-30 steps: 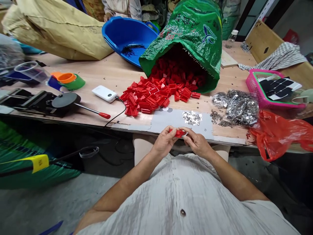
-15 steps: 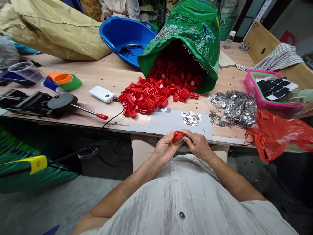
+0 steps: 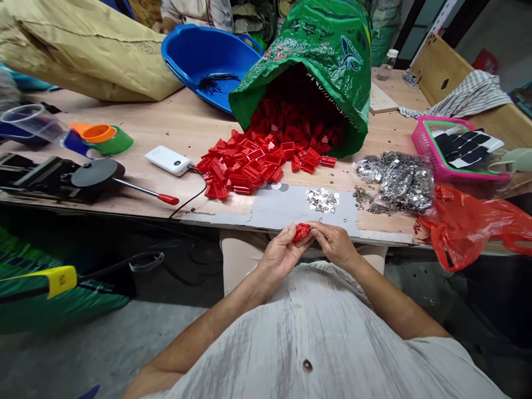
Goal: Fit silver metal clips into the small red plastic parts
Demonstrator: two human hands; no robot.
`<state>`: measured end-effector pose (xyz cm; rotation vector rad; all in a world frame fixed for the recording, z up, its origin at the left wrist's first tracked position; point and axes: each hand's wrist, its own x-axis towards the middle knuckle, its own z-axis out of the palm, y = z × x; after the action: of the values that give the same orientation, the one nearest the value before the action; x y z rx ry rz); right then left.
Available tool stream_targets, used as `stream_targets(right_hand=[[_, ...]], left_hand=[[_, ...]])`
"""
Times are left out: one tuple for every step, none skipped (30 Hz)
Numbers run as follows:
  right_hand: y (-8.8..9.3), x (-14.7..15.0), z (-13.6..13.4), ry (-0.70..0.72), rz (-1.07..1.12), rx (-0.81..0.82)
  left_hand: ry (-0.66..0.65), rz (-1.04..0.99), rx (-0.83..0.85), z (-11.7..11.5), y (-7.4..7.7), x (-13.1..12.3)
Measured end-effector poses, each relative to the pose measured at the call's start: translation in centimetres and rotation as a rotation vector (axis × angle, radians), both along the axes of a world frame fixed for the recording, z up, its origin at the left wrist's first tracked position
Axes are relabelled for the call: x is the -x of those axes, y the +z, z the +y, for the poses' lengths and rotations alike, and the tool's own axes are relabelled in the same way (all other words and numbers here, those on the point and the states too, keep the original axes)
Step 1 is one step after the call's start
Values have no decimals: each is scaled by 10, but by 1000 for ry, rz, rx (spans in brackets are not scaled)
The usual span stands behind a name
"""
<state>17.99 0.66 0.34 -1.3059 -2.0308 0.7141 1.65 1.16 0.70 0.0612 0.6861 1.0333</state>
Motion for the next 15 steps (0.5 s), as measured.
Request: stream_targets(right_hand=[[1,0,-1,-3,-5,21],[1,-1,-1,-15,-15,42],[1,-3,-2,-38,-27,62],[1,-7,-2,-75,-37,75],[-1,-12,-1,-120,-49,81],[-3,-19,0,-174,-61,77],[-6,-27,2,-232,-77,63],[-9,-38,4,-288,-99,46],[-12,-49,6,-354,-129,27],[-16,-61,9,-424,-171,12],[-19,-74,11,-495,-227,0],[-21,-85,14,-560,-296,-10],[-22,-95,17,-610,-363,-15],[-23,-104,20,-638,-415,-13],[-24,-110,23,-656,-457,-10]], left_hand=[[-17,4,10,0,-2,1],[-42,13,27,-1,-5,3],[-74,30,52,-2,-10,5],[-109,54,85,-3,-16,7],[-144,84,124,-3,-23,8],[-174,119,164,-3,-31,10],[-195,148,197,-3,-40,11],[-207,180,235,-2,-49,12],[-211,224,274,0,-57,12],[-204,278,305,3,-65,12],[-203,324,322,5,-71,12],[-202,354,329,8,-77,12],[-204,373,327,11,-81,12],[-210,379,319,13,-84,12],[-216,377,309,15,-87,12]])
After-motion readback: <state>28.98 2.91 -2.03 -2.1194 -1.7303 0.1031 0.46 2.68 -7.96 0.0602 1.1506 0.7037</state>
